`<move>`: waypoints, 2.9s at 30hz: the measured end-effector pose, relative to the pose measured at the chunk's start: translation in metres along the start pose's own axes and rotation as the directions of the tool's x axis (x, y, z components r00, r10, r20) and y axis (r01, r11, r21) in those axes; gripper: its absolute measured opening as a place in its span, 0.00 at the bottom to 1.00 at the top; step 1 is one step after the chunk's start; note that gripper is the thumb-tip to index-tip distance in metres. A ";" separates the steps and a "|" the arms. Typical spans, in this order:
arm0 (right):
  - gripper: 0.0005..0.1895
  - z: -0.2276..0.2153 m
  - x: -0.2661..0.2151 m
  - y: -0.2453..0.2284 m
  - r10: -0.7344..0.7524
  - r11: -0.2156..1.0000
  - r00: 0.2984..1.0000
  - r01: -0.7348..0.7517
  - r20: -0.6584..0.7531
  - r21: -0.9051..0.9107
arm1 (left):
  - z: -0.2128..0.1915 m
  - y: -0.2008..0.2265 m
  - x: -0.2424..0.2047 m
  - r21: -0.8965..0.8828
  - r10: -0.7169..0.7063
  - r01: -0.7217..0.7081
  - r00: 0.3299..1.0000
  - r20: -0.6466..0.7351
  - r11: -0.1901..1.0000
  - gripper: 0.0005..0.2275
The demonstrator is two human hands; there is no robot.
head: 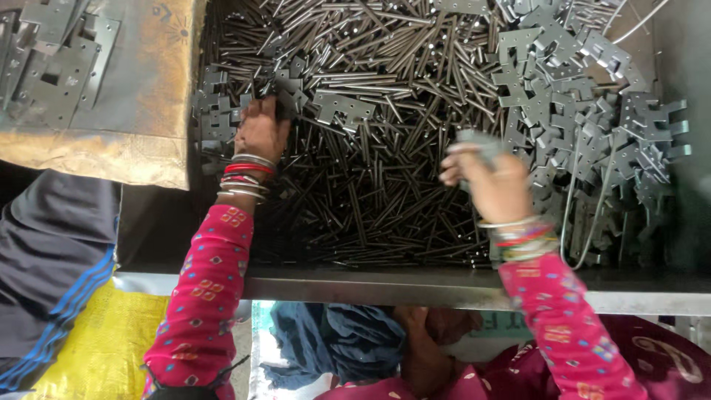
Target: The person inserts metal rods into hinge plates and places the assembled units into a bin. They occasionally use a metal hook tool to move parts within the bin. Another person works alongside at the same bin.
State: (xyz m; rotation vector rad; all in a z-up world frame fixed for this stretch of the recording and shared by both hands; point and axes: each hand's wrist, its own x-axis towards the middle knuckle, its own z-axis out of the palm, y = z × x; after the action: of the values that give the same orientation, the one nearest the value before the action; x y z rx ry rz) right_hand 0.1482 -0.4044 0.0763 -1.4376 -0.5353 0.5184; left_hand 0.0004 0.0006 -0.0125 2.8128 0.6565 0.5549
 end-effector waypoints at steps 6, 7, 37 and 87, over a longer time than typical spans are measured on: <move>0.11 0.063 0.015 0.032 -0.209 0.062 0.926 0.335 0.316 -0.940 | 0.012 -0.003 0.014 0.145 -0.006 -0.014 0.991 0.136 0.989 0.21; 0.12 0.066 0.017 0.034 -0.225 -0.065 0.917 0.323 0.329 -0.944 | 0.013 -0.006 0.015 0.162 -0.001 -0.026 0.986 0.166 0.986 0.20; 0.39 0.064 -0.010 0.033 0.452 0.725 0.872 -0.483 0.190 0.490 | -0.068 0.218 -0.087 -0.556 -0.071 0.196 0.968 0.239 0.808 0.19; 0.25 -0.116 -0.107 -0.021 -0.075 0.335 0.995 -0.040 -0.069 -0.941 | -0.091 0.051 -0.135 -0.186 -0.063 0.152 0.909 0.411 0.971 0.13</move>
State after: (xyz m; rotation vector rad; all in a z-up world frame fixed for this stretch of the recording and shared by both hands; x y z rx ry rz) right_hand 0.1377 -0.5627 0.0867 -2.5937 -0.8389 0.0320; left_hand -0.1285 -0.0963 0.0422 2.5508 0.6180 0.0143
